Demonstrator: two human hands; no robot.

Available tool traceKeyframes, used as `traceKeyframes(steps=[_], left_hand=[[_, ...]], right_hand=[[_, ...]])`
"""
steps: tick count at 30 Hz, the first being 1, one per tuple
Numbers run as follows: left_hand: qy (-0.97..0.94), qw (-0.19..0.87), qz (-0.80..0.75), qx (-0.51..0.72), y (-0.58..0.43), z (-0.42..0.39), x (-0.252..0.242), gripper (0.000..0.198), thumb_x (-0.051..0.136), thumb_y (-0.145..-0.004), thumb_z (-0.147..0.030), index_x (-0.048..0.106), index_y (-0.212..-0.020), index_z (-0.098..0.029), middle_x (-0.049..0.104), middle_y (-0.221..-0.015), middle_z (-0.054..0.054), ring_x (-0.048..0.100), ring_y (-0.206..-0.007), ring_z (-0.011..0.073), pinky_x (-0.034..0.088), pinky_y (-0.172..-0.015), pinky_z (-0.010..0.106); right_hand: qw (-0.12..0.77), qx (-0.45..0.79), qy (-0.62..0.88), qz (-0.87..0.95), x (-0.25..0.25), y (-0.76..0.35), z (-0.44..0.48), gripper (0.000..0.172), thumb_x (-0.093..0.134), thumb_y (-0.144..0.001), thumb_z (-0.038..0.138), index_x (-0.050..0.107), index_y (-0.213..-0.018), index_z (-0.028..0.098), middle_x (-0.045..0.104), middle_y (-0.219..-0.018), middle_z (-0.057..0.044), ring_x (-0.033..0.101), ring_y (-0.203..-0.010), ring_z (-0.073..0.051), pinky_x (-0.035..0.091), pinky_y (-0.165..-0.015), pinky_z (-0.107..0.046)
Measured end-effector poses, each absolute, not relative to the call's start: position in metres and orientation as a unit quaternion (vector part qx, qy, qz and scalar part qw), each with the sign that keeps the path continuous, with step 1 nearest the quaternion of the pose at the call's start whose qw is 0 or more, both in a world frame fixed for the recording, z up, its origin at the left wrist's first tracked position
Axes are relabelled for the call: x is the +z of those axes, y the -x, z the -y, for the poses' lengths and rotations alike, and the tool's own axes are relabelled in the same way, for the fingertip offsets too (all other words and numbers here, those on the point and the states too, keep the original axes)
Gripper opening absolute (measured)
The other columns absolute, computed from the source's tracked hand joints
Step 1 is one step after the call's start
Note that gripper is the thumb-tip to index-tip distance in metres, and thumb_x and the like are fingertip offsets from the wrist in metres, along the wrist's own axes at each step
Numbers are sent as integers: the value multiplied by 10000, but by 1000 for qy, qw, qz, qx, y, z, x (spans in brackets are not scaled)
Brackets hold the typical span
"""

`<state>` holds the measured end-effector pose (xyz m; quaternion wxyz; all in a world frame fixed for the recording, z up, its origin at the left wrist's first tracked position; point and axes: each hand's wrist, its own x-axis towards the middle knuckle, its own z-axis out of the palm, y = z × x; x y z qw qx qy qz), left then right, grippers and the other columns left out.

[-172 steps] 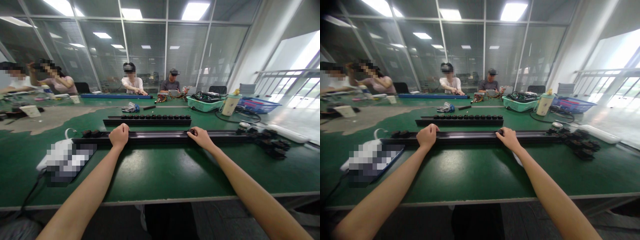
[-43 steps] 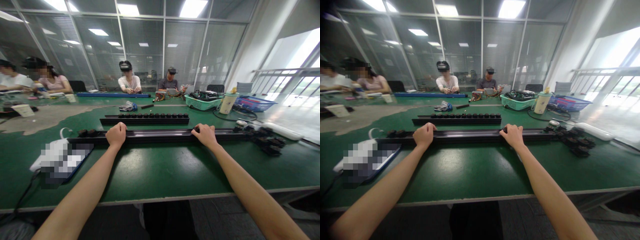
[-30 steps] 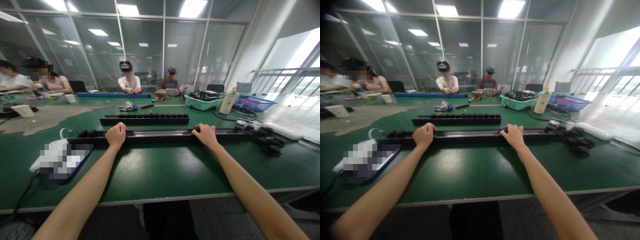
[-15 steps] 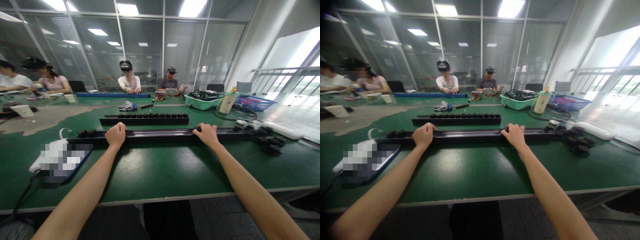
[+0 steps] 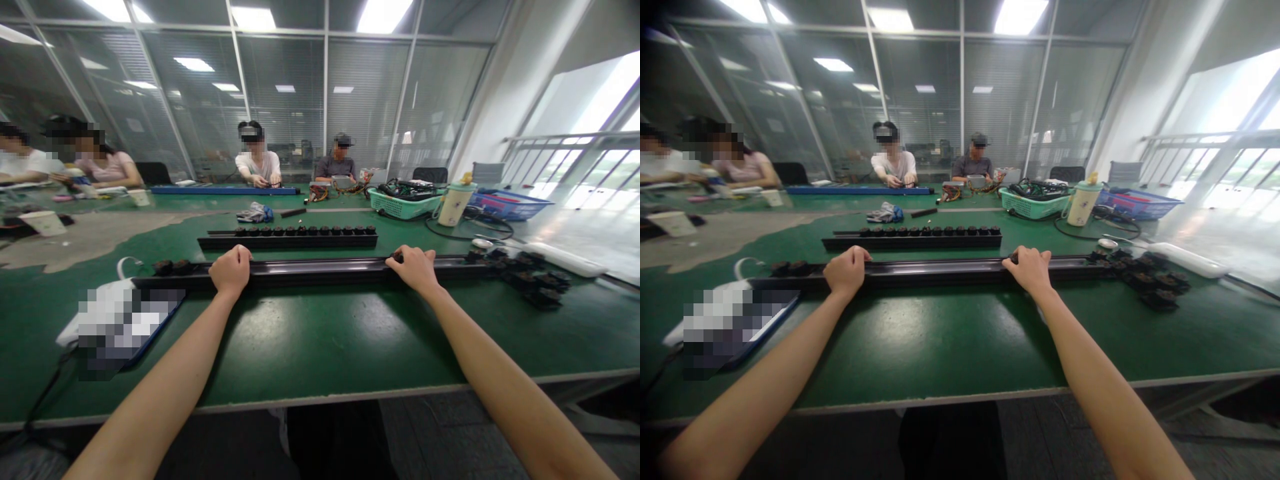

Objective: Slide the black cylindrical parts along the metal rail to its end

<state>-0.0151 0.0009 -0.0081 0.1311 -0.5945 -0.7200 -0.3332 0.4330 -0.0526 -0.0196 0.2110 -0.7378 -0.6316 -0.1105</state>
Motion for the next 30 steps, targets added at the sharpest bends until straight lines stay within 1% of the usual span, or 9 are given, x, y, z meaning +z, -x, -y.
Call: traceKeyframes(steps=[7,12,22,30], left_hand=[[595,133,717,-337,15,-2,-10,471,314,-1028,-385,749,-898,-260,745,-868,80,647,-806,266,272,-642,322],[594,132,721,-331,14,0,-8,485,302,-1034,-397,748,-903,-259,747,-884,89,648,-813,271,290,-652,321],[594,126,722,-330,15,0,-7,475,308,-1028,-393,749,-904,-267,746,-879,80,654,-826,270,301,-654,323],[595,124,723,-329,14,1,-7,475,308,-1030,-385,752,-910,-267,750,-889,83,662,-834,274,301,-648,326]], right_hand=[[215,-106,748,619,-19,-436,53,363,479,-923,457,676,-993,161,735,-1001,-130,614,-1016,-319,290,-934,-452],[218,-104,756,608,-19,-438,54,362,484,-916,464,669,-986,161,737,-1006,-138,617,-1019,-328,290,-946,-463],[227,-93,775,583,-16,-436,56,352,487,-906,452,666,-989,160,745,-1059,-153,618,-1048,-346,287,-973,-489],[225,-91,797,553,-15,-441,56,339,473,-890,437,653,-974,162,742,-1064,-159,613,-1033,-348,297,-942,-490]])
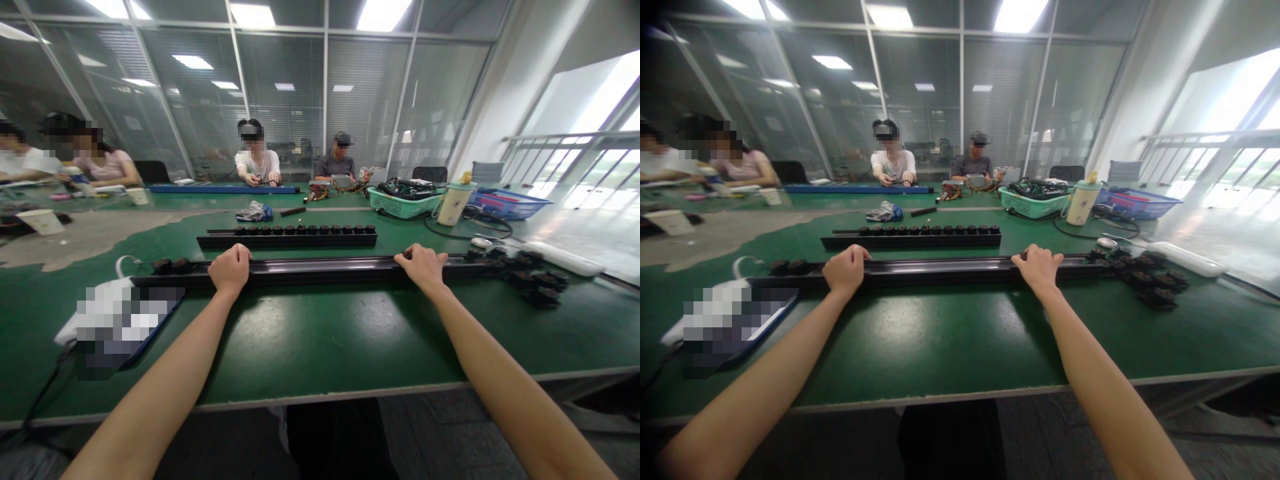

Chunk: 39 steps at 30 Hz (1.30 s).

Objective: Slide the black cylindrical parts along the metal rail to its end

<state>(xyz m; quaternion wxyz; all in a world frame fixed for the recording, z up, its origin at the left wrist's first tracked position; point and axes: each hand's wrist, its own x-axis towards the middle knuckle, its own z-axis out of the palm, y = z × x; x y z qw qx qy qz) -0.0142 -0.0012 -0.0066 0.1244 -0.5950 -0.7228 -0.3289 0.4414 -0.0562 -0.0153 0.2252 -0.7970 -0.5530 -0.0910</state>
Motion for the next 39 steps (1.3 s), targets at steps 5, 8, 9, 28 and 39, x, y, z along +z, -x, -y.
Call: traceKeyframes(steps=[5,8,9,28,39], left_hand=[[595,128,724,-324,13,2,-6,475,307,-1030,-376,755,-918,-263,755,-898,84,663,-841,272,301,-648,324],[594,134,724,-324,14,1,-7,478,304,-1030,-382,752,-909,-265,752,-881,81,661,-825,268,274,-633,330],[594,136,723,-325,14,1,-7,481,302,-1031,-386,750,-906,-266,751,-874,80,661,-820,268,265,-628,333],[596,129,724,-324,13,2,-6,484,298,-1035,-377,753,-914,-261,752,-900,84,662,-840,268,297,-650,323],[595,130,723,-326,13,2,-6,486,301,-1031,-385,756,-912,-260,752,-888,86,659,-828,266,285,-642,324]], right_hand=[[221,-87,805,544,-15,-442,56,350,467,-893,430,659,-988,154,733,-1062,-165,611,-1031,-348,301,-940,-501],[216,-87,811,537,-16,-444,55,359,467,-899,423,670,-1002,145,731,-1064,-176,610,-1044,-360,304,-951,-516],[214,-88,812,536,-16,-444,55,362,466,-902,422,672,-1007,143,729,-1073,-182,609,-1049,-364,303,-955,-522],[201,-104,821,524,-19,-455,53,379,450,-907,425,674,-1018,141,717,-1100,-205,591,-1055,-374,300,-945,-525],[197,-97,830,513,-18,-464,54,386,469,-907,424,693,-1044,141,724,-1102,-195,606,-1076,-385,295,-982,-549]])
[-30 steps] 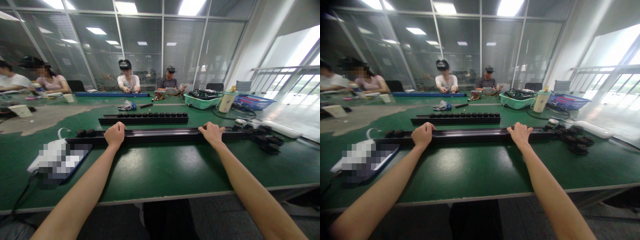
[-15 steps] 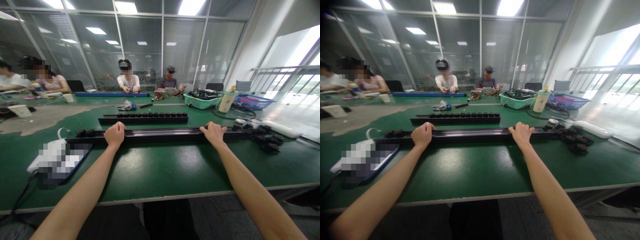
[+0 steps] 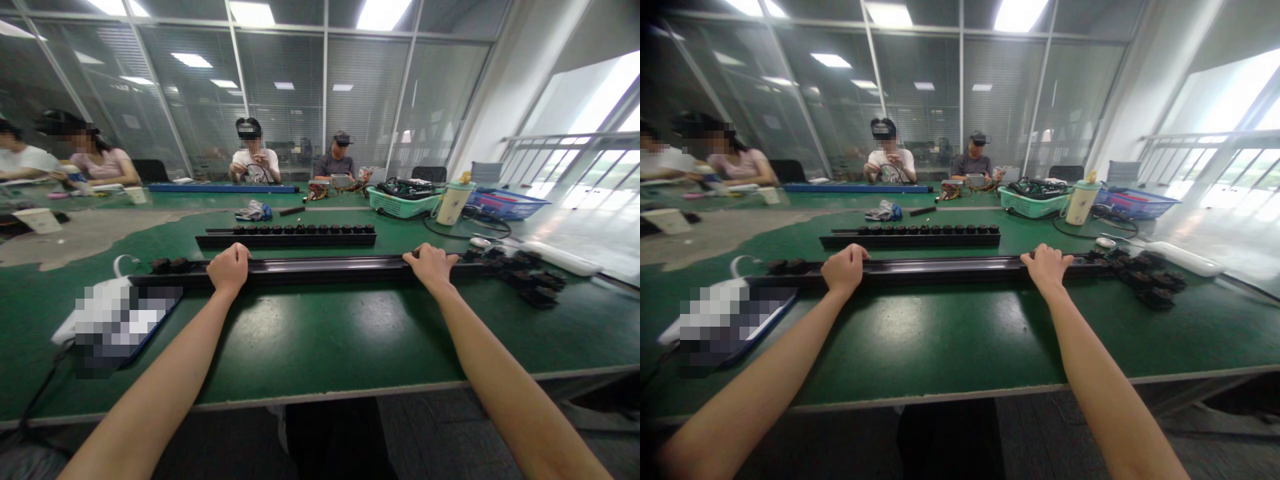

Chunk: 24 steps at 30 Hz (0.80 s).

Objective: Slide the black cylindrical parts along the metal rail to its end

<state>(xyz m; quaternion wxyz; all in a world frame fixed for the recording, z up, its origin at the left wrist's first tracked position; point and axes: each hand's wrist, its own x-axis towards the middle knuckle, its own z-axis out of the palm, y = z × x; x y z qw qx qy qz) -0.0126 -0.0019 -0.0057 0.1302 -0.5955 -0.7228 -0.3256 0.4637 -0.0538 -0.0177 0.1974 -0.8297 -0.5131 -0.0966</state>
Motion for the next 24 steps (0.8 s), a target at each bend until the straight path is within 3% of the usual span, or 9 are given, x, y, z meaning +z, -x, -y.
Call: traceKeyframes(steps=[24], left_hand=[[597,125,721,-329,14,0,-7,481,304,-1032,-389,752,-911,-258,746,-877,86,653,-825,269,292,-654,326]], right_hand=[[198,-98,841,495,-18,-472,54,408,465,-911,431,699,-1050,127,711,-1105,-220,594,-1064,-387,286,-999,-580]])
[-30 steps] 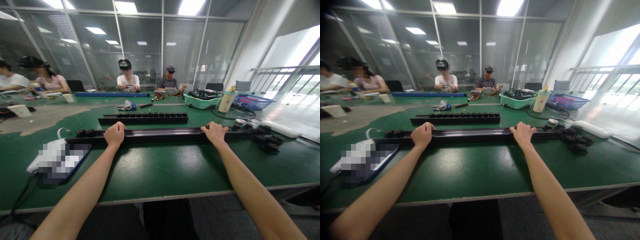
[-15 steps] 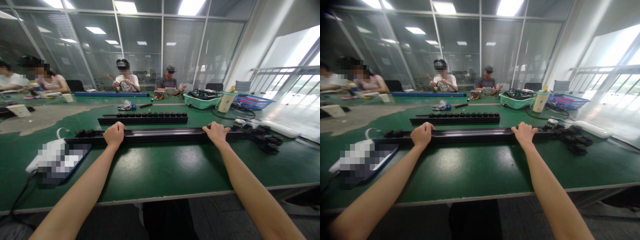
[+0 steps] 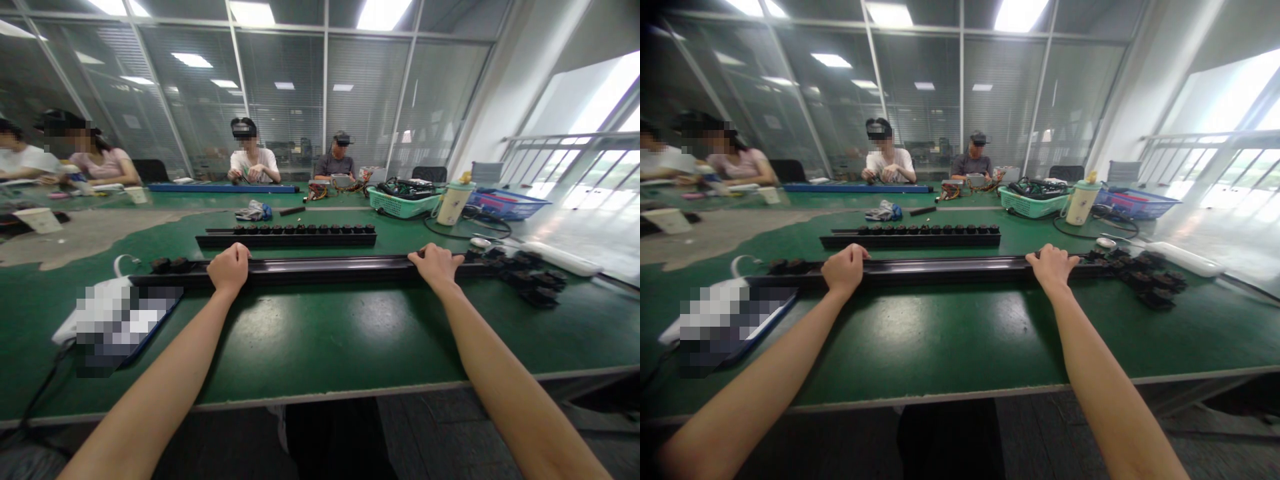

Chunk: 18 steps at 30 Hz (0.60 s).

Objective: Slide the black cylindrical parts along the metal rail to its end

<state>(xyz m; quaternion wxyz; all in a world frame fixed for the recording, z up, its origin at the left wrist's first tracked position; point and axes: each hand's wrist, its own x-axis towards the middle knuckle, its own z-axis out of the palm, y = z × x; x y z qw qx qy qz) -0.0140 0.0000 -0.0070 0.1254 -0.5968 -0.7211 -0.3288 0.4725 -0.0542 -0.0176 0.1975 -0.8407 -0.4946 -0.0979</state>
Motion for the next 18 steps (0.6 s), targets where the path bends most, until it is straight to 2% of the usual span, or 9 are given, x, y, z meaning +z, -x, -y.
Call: traceKeyframes(steps=[18], left_hand=[[596,129,714,-343,14,0,-8,467,323,-1026,-388,748,-882,-260,741,-846,68,649,-794,255,263,-632,324]], right_hand=[[182,-96,853,480,-18,-481,54,402,449,-929,412,696,-1076,131,691,-1184,-204,560,-1130,-381,293,-1007,-561]])
